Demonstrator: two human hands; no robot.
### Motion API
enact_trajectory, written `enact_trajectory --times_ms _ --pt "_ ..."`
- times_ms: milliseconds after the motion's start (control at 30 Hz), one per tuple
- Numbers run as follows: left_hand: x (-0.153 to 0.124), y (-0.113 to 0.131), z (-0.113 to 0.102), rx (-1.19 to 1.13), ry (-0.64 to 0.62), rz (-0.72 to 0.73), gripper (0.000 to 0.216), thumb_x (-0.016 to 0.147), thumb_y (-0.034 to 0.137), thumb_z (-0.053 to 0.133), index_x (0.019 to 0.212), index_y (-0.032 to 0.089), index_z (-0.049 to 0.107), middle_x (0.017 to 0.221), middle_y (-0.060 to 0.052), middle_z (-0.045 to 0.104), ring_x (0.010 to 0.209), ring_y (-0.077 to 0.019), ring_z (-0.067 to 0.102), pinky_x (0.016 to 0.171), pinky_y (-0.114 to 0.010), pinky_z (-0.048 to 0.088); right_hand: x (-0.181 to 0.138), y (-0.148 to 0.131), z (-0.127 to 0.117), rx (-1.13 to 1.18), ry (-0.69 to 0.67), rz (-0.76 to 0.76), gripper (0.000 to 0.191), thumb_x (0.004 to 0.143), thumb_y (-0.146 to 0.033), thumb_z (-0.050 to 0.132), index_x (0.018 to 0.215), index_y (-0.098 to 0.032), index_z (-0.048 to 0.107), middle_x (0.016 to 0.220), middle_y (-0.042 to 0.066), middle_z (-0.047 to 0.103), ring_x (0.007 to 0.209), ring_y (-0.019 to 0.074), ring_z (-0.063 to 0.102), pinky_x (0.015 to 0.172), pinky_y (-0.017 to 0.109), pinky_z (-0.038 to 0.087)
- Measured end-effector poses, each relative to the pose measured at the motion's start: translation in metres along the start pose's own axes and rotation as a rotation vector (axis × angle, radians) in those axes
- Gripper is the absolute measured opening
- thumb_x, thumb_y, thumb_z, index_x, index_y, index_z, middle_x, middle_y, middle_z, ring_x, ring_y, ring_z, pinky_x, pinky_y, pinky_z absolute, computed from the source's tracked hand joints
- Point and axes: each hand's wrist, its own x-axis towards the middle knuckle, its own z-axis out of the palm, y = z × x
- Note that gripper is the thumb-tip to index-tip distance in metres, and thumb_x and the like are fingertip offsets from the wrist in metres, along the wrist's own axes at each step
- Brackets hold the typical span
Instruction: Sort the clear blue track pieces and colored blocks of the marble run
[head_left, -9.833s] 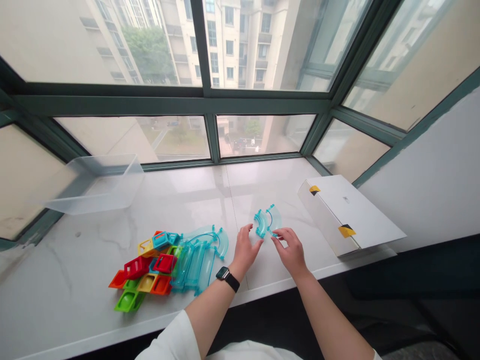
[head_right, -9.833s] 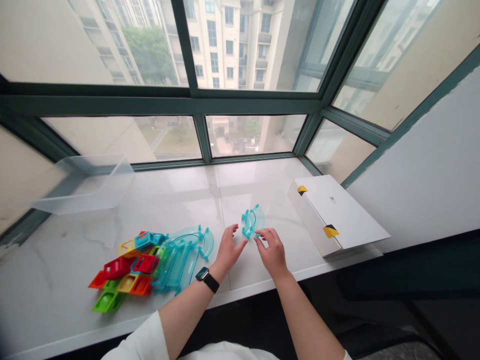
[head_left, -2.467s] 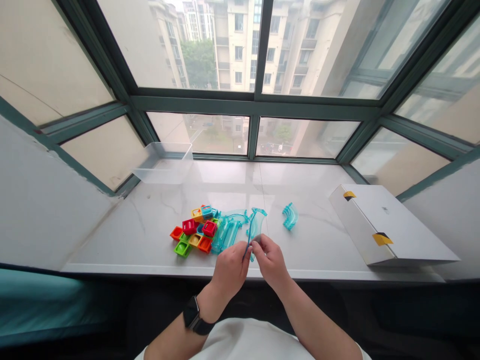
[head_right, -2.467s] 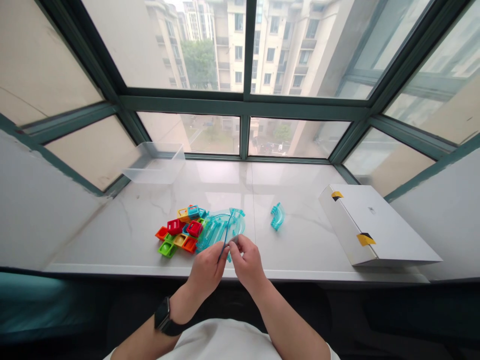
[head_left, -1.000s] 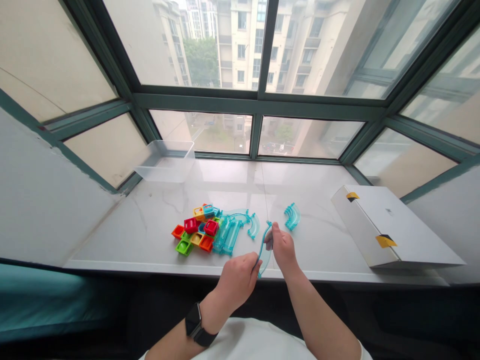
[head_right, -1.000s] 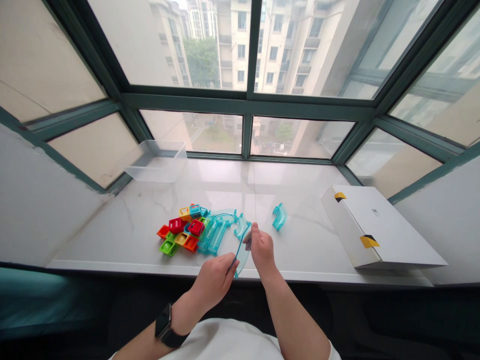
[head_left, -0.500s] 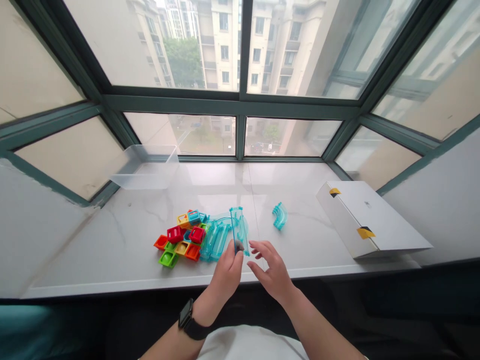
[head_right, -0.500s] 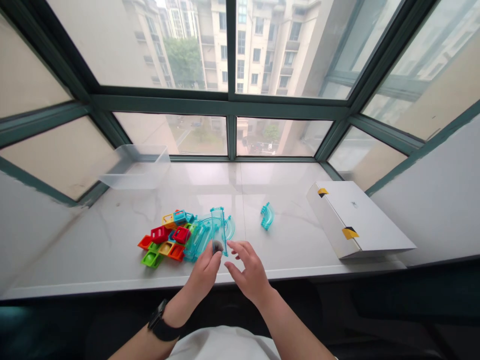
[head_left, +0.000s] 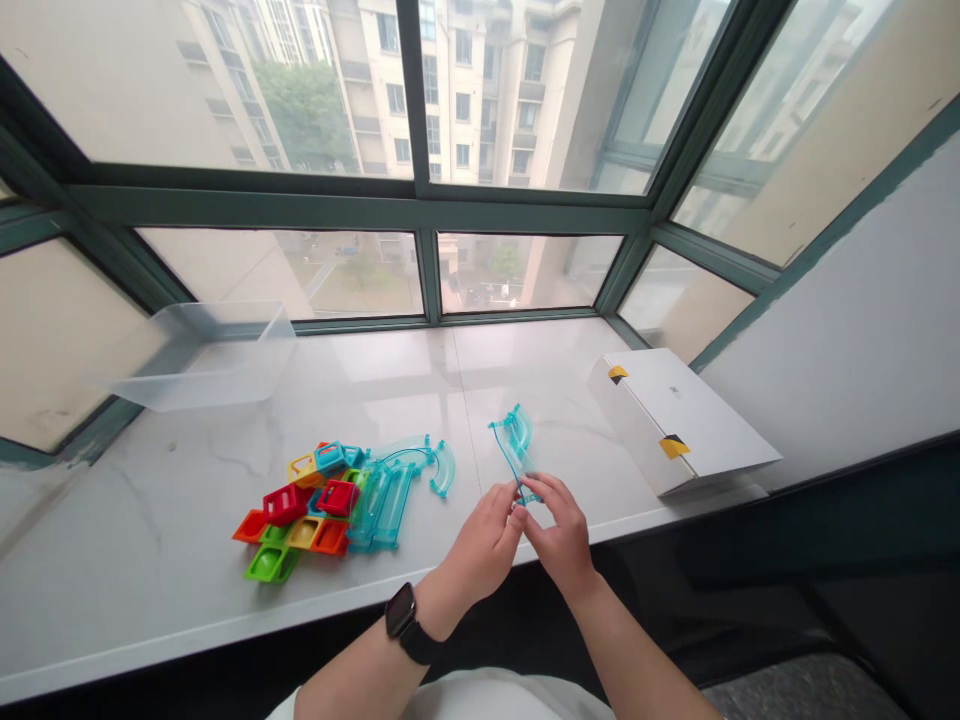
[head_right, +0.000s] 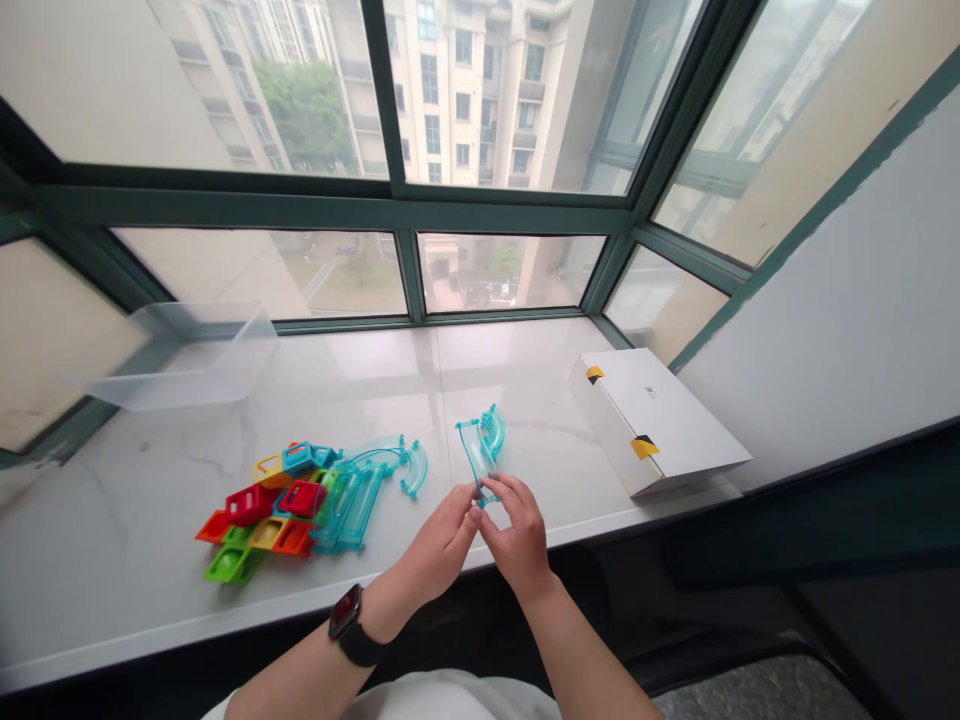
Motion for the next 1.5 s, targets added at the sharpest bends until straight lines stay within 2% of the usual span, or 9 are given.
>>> enact_trajectory --times_ms 100,200,300,433,533,667,800,1100,1500 --pt "-0.002 -0.029 0.011 0.156 0.009 0.013 0.048 0.108 0.041 0.042 0.152 0.023 0.048 0.131 -0.014 0.066 0.123 -0.0274 0.062 0.108 -0.05 0.05 0.008 0.029 -0.011 -0.043 0.119 0.049 0.033 0.096 -0.038 0.068 0.127 -0.025 0.074 0.132 0.014 0.071 0.12 0.0309 0.068 0.089 0.047 0.064" --pt "-0.01 -0.068 0.021 0.344 0.024 -0.009 0.048 0.103 0.038 0.052 0.147 0.019 0.054 0.138 -0.017 0.063 0.129 -0.033 0.059 0.112 -0.057 0.049 0.021 0.064 -0.02 -0.095 0.224 0.097 0.036 0.096 -0.042 0.067 0.125 -0.023 0.075 0.131 0.015 0.072 0.119 0.0308 0.068 0.085 0.045 0.064" --pt "-0.018 -0.094 0.025 0.449 -0.005 0.059 0.042 0.1 0.032 0.055 0.141 0.022 0.059 0.144 -0.016 0.06 0.136 -0.0336 0.055 0.118 -0.058 0.044 0.034 0.102 -0.022 -0.158 0.266 0.159 0.038 0.094 -0.046 0.067 0.12 -0.021 0.078 0.13 0.016 0.073 0.12 0.0316 0.068 0.09 0.048 0.062" --pt "-0.021 -0.097 0.023 0.49 -0.022 0.083 0.034 0.1 0.026 0.052 0.131 0.025 0.065 0.143 -0.013 0.06 0.137 -0.0328 0.054 0.119 -0.057 0.043 0.045 0.145 -0.011 -0.232 0.185 0.206 0.039 0.093 -0.047 0.065 0.117 -0.021 0.08 0.131 0.014 0.074 0.121 0.0317 0.067 0.101 0.051 0.057" --pt "-0.019 -0.093 0.021 0.488 -0.018 0.077 0.033 0.1 0.024 0.051 0.13 0.026 0.066 0.142 -0.012 0.06 0.135 -0.032 0.055 0.118 -0.055 0.045 0.052 0.164 0.003 -0.255 0.114 0.213 0.038 0.093 -0.045 0.063 0.117 -0.021 0.08 0.13 0.014 0.074 0.121 0.0321 0.066 0.106 0.053 0.052" --pt "-0.019 -0.091 0.02 0.484 -0.007 0.077 0.035 0.098 0.022 0.052 0.13 0.027 0.065 0.142 -0.011 0.06 0.135 -0.0312 0.055 0.118 -0.054 0.045 0.058 0.176 0.019 -0.267 0.048 0.225 0.04 0.091 -0.044 0.063 0.117 -0.019 0.08 0.129 0.015 0.075 0.121 0.0325 0.065 0.108 0.052 0.05" --pt "-0.019 -0.092 0.02 0.48 -0.013 0.071 0.035 0.098 0.02 0.053 0.13 0.027 0.065 0.142 -0.011 0.06 0.135 -0.0313 0.054 0.119 -0.053 0.044 0.057 0.183 0.026 -0.29 0.04 0.215 0.04 0.091 -0.042 0.062 0.117 -0.017 0.079 0.126 0.016 0.074 0.12 0.032 0.062 0.109 0.051 0.047" --pt "-0.018 -0.094 0.022 0.474 0.008 0.101 0.035 0.096 0.018 0.054 0.128 0.026 0.065 0.14 -0.012 0.061 0.132 -0.0315 0.056 0.116 -0.054 0.048 0.05 0.187 0.029 -0.373 0.054 0.216 0.034 0.088 -0.036 0.065 0.115 -0.021 0.078 0.115 0.013 0.066 0.107 0.0284 0.061 0.102 0.045 0.05" --pt "-0.021 -0.099 0.023 0.443 0.033 0.114 0.035 0.094 0.016 0.056 0.126 0.027 0.067 0.138 -0.012 0.062 0.131 -0.032 0.057 0.115 -0.054 0.047 0.046 0.183 0.029 -0.388 0.051 0.209 0.033 0.087 -0.034 0.063 0.113 -0.021 0.077 0.116 0.013 0.063 0.107 0.0286 0.061 0.101 0.045 0.051"
